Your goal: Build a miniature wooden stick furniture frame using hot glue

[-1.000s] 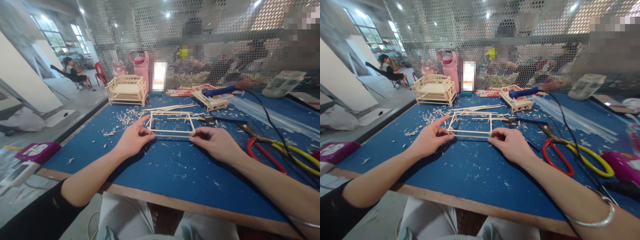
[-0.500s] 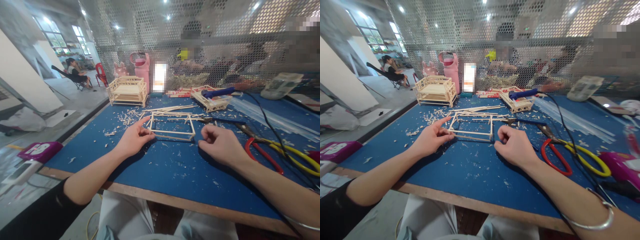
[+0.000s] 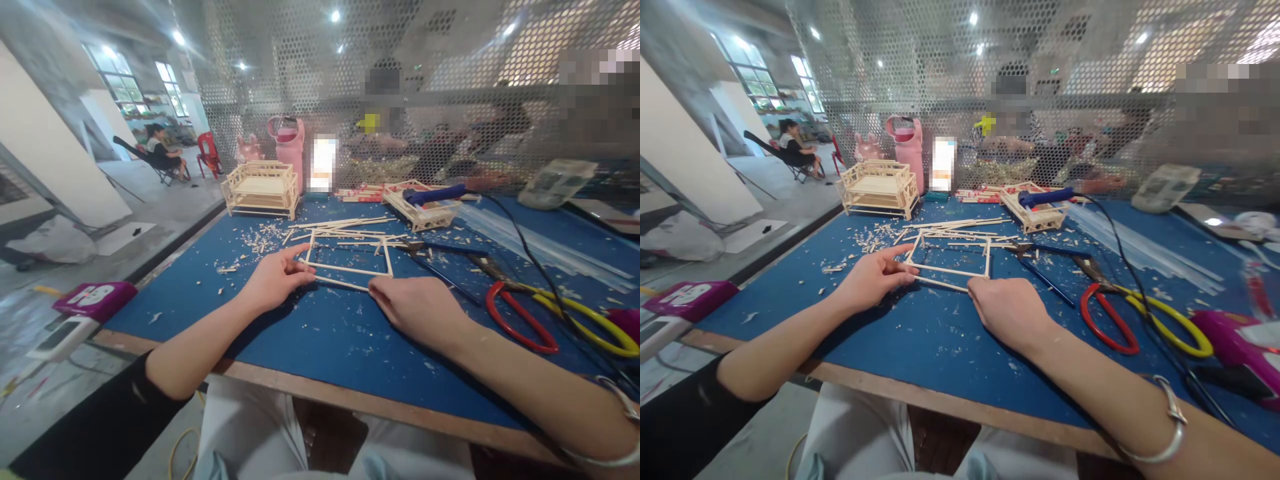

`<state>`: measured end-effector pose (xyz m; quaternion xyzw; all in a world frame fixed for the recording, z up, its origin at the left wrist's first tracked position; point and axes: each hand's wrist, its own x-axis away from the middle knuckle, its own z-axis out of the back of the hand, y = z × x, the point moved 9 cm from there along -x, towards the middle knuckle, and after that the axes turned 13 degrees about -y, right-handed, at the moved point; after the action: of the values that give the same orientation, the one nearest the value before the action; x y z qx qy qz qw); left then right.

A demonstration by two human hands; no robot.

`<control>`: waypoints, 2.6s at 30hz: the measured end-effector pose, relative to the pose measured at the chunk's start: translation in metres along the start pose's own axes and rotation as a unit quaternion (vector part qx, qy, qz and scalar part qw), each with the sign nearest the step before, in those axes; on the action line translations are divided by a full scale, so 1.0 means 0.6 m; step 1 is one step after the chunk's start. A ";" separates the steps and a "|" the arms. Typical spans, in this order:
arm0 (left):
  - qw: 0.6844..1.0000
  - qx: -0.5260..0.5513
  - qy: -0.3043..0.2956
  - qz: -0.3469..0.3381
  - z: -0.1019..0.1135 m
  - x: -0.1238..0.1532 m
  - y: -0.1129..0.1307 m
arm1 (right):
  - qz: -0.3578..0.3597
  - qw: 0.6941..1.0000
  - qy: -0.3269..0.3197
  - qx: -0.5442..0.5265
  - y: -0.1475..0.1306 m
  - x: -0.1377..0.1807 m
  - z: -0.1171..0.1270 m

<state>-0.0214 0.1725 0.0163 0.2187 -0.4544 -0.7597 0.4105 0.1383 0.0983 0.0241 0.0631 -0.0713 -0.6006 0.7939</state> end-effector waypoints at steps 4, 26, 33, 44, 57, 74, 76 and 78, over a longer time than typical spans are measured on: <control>0.999 -0.022 -0.003 -0.024 0.002 0.003 0.001 | 0.009 0.999 -0.034 0.013 -0.005 0.039 0.002; 0.886 -0.420 -0.037 -0.190 -0.074 -0.024 0.121 | 0.161 0.964 -0.058 -0.206 0.061 0.121 -0.007; 0.867 -0.473 -0.043 -0.152 -0.061 -0.031 0.114 | 0.075 0.965 -0.085 -0.236 0.110 0.070 0.007; 0.846 -0.472 -0.022 -0.247 -0.150 -0.049 0.198 | -0.049 0.899 0.015 -0.434 0.129 -0.007 -0.026; 0.849 -0.436 -0.030 -0.298 -0.175 -0.066 0.186 | -0.045 0.908 0.070 -0.411 0.130 -0.005 -0.023; 0.859 -0.443 0.041 -0.253 -0.146 -0.048 0.185 | -0.052 0.922 0.055 -0.381 0.126 -0.001 -0.020; 0.857 -0.433 0.060 -0.271 -0.132 -0.036 0.189 | -0.059 0.917 0.063 -0.388 0.129 0.000 -0.019; 0.856 -0.427 0.072 -0.282 -0.123 -0.032 0.192 | -0.065 0.913 0.072 -0.396 0.132 0.001 -0.020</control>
<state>0.0905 0.1219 0.0793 0.1945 0.0261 -0.9445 0.2636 0.2156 0.1196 0.0274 -0.2083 0.2340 -0.6234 0.7164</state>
